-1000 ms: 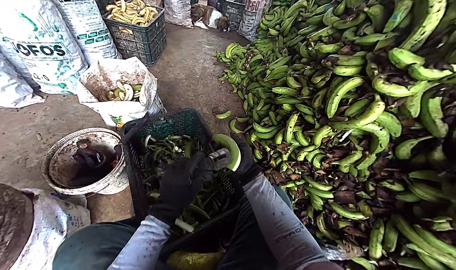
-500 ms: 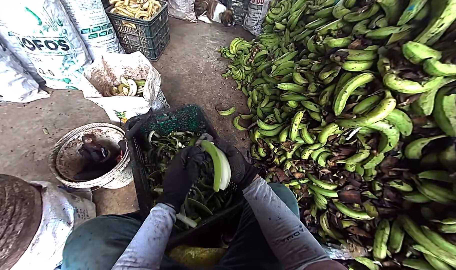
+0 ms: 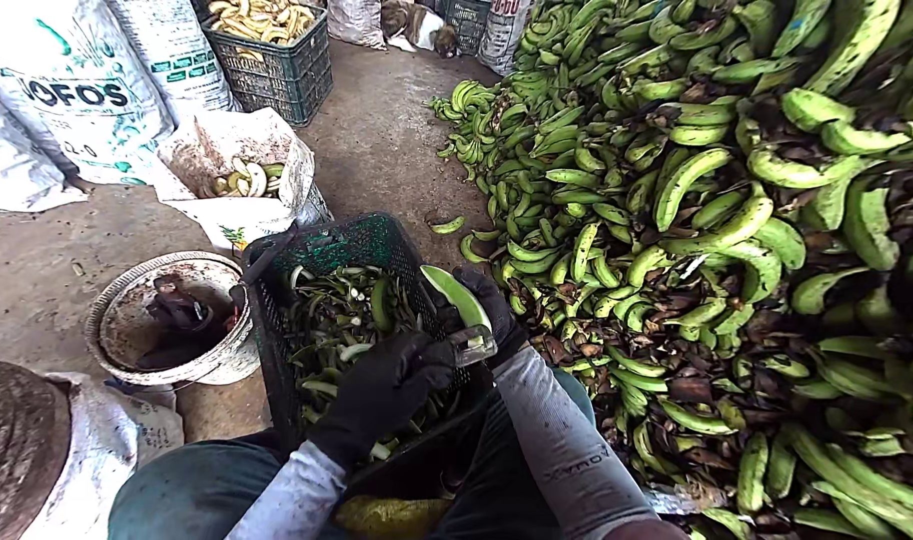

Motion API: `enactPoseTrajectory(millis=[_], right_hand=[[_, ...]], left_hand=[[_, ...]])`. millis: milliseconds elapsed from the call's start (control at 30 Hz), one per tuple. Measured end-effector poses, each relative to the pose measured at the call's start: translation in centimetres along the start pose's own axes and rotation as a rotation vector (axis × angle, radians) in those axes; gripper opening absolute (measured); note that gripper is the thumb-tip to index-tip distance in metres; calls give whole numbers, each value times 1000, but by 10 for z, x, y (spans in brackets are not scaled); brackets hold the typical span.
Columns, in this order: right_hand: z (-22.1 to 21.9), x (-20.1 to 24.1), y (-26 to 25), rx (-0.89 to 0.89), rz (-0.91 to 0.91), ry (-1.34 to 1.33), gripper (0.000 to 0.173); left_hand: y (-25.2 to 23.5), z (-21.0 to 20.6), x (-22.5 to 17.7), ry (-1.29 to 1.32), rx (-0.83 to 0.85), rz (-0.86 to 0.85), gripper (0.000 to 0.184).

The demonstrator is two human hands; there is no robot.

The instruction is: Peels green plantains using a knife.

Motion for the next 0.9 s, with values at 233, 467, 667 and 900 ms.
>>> enactPoseTrajectory(millis=[233, 467, 667, 900], right_hand=[[-19, -24, 3, -13, 56, 130, 44], [-24, -22, 14, -37, 260, 476, 33], [-77, -42, 0, 33, 396, 1213, 36], [-84, -56, -65, 18, 354, 1211, 39]], left_hand=[[-23, 3, 13, -253, -269, 198, 48], [-23, 52, 50, 165, -548, 434, 57], [-11, 38, 25, 1091, -402, 227, 26], [63, 106, 34, 814, -858, 256, 25]])
Point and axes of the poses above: each hand's wrist, its own y-axis away from the middle knuckle, its own z-axis out of the back of the hand, x = y × z, the point moved 1 cm from there along -y, towards the middle knuckle, and after that the axes turned 6 degrees about z, right-handed, at the moved point
